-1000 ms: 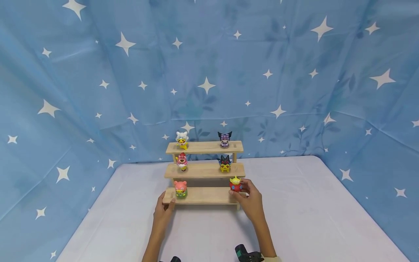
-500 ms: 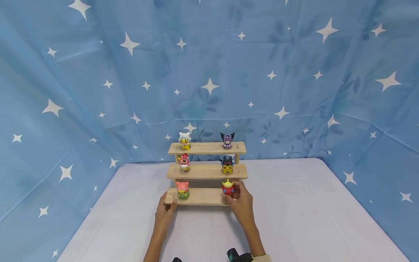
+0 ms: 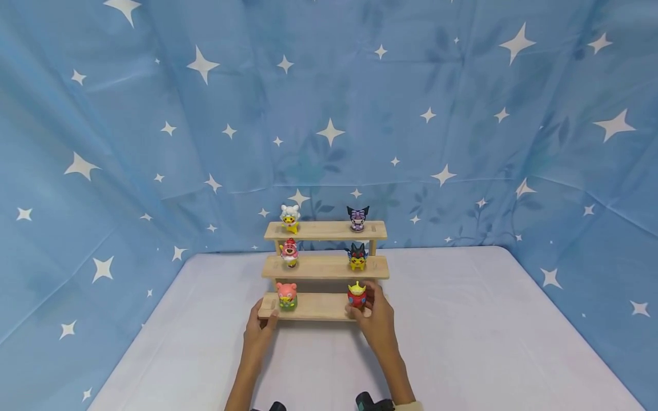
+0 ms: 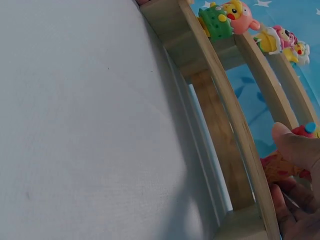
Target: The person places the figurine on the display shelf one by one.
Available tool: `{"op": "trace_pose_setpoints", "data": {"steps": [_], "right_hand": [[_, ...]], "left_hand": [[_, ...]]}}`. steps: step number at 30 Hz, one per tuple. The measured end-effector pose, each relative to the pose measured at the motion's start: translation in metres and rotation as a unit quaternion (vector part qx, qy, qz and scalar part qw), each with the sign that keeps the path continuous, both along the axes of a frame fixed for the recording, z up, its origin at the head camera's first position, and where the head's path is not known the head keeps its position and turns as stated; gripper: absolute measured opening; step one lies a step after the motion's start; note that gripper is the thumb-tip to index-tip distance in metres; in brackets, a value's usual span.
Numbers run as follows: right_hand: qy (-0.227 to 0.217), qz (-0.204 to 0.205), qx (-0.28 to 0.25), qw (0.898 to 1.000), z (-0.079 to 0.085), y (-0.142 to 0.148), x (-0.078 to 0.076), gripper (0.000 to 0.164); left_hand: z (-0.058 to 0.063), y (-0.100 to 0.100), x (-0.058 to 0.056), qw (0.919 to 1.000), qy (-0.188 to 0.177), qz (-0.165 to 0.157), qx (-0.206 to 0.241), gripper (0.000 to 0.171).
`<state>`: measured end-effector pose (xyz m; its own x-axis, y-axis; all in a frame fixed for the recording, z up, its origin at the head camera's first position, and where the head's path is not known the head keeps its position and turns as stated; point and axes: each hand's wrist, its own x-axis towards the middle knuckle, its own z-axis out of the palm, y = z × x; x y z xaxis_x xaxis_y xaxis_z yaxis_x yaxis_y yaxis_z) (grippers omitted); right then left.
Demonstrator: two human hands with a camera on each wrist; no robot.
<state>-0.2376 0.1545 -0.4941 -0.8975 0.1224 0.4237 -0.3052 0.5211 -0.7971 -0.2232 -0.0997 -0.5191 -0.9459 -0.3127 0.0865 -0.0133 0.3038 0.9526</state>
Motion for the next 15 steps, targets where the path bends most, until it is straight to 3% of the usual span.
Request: {"op": "trace_pose_setpoints", "data": {"steps": [8,15], "right_hand": [[-0.031,-0.011,0.035,0.999,0.0016,0.0004,0.0012,0.062],[-0.018,-0.018,0.032,0.999,0.0000,0.0007,0.0017,0.044]], "left_hand": [[0.0005,-0.0008,-0.0006,1.0000,-0.006,0.003,0.003,0.060],[-0.0005,-0.0003,-0.0004,0.9999,-0.011,-0.003,0.003,0.061]]}}
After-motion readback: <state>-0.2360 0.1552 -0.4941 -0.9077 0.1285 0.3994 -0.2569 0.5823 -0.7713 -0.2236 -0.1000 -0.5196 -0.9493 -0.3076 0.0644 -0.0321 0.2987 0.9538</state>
